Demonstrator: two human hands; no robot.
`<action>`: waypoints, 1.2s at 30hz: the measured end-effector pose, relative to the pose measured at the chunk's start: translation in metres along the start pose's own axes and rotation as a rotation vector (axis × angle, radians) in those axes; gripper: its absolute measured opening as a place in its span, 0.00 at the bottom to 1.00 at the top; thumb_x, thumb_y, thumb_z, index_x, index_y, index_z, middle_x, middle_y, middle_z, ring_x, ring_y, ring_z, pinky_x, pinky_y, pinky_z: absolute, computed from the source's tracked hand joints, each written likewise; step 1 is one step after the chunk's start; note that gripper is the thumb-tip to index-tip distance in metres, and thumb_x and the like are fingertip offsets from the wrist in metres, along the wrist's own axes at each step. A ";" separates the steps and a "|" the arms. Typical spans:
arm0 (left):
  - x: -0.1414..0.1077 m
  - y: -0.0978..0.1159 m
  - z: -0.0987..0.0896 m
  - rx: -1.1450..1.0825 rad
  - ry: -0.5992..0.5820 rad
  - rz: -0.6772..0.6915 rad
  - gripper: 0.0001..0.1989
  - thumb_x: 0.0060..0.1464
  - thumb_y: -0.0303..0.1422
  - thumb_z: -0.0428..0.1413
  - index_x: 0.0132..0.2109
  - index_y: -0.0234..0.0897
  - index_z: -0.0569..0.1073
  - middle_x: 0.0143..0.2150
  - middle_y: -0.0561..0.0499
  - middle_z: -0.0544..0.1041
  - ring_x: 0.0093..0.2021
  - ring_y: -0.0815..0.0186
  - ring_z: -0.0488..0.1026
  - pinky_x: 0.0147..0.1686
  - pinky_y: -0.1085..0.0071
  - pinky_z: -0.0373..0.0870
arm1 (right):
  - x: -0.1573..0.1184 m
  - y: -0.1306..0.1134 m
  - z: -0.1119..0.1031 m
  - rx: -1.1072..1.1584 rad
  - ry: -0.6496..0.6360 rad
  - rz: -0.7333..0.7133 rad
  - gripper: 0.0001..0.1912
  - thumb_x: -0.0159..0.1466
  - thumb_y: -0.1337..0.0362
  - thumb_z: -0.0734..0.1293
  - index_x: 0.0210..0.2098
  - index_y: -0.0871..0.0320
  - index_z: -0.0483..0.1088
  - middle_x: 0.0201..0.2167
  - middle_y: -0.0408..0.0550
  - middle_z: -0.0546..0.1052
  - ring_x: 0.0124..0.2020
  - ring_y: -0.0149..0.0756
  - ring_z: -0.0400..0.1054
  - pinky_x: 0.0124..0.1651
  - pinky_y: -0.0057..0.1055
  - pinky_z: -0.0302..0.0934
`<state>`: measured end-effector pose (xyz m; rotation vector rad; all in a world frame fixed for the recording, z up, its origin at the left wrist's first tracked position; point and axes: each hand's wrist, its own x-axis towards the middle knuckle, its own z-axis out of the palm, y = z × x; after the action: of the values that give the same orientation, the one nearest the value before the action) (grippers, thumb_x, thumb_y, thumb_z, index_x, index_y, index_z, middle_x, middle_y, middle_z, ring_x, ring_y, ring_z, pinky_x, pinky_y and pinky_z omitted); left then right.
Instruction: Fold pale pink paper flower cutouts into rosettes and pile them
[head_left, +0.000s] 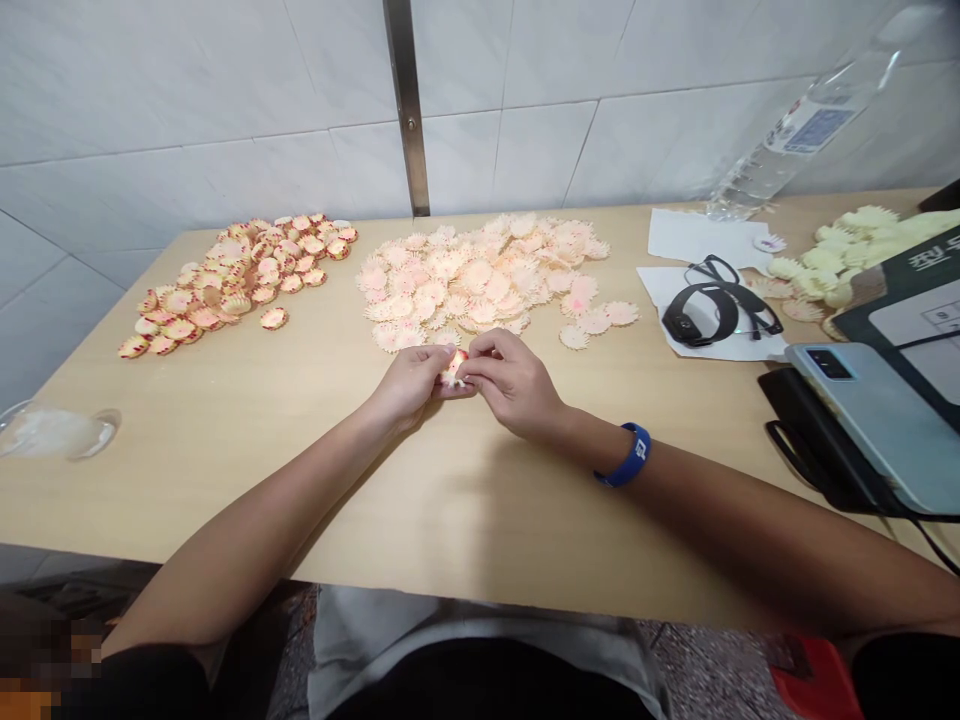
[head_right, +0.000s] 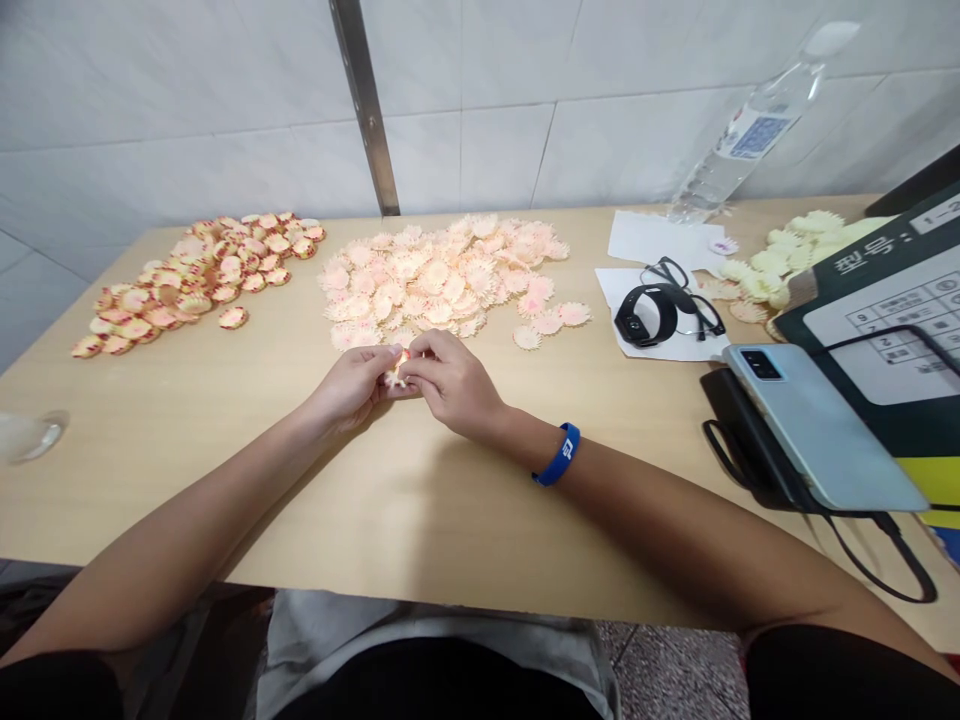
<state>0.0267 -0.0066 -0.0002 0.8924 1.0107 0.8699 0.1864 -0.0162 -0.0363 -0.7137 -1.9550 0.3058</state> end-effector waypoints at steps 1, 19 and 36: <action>0.000 0.000 0.000 0.009 -0.010 0.014 0.14 0.57 0.32 0.59 0.25 0.30 0.71 0.22 0.51 0.69 0.23 0.72 0.68 0.27 0.74 0.71 | 0.000 -0.001 0.000 -0.019 -0.001 -0.040 0.13 0.64 0.74 0.61 0.35 0.54 0.75 0.36 0.50 0.70 0.38 0.38 0.65 0.39 0.36 0.64; 0.004 0.017 -0.012 0.084 0.173 0.187 0.10 0.64 0.31 0.52 0.39 0.31 0.75 0.29 0.50 0.77 0.19 0.75 0.70 0.21 0.79 0.67 | -0.002 -0.019 -0.006 -0.010 0.149 -0.033 0.10 0.65 0.72 0.64 0.38 0.52 0.74 0.35 0.48 0.78 0.39 0.39 0.73 0.41 0.38 0.69; 0.005 0.003 -0.010 0.100 0.087 0.102 0.04 0.58 0.24 0.56 0.34 0.30 0.69 0.35 0.42 0.80 0.31 0.67 0.79 0.34 0.70 0.78 | 0.011 0.025 -0.011 0.154 0.212 0.686 0.10 0.60 0.64 0.64 0.40 0.59 0.72 0.27 0.43 0.72 0.29 0.32 0.67 0.35 0.31 0.62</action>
<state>0.0186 0.0011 -0.0020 1.0049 1.0996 0.9579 0.2009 0.0089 -0.0354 -1.2467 -1.4190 0.7514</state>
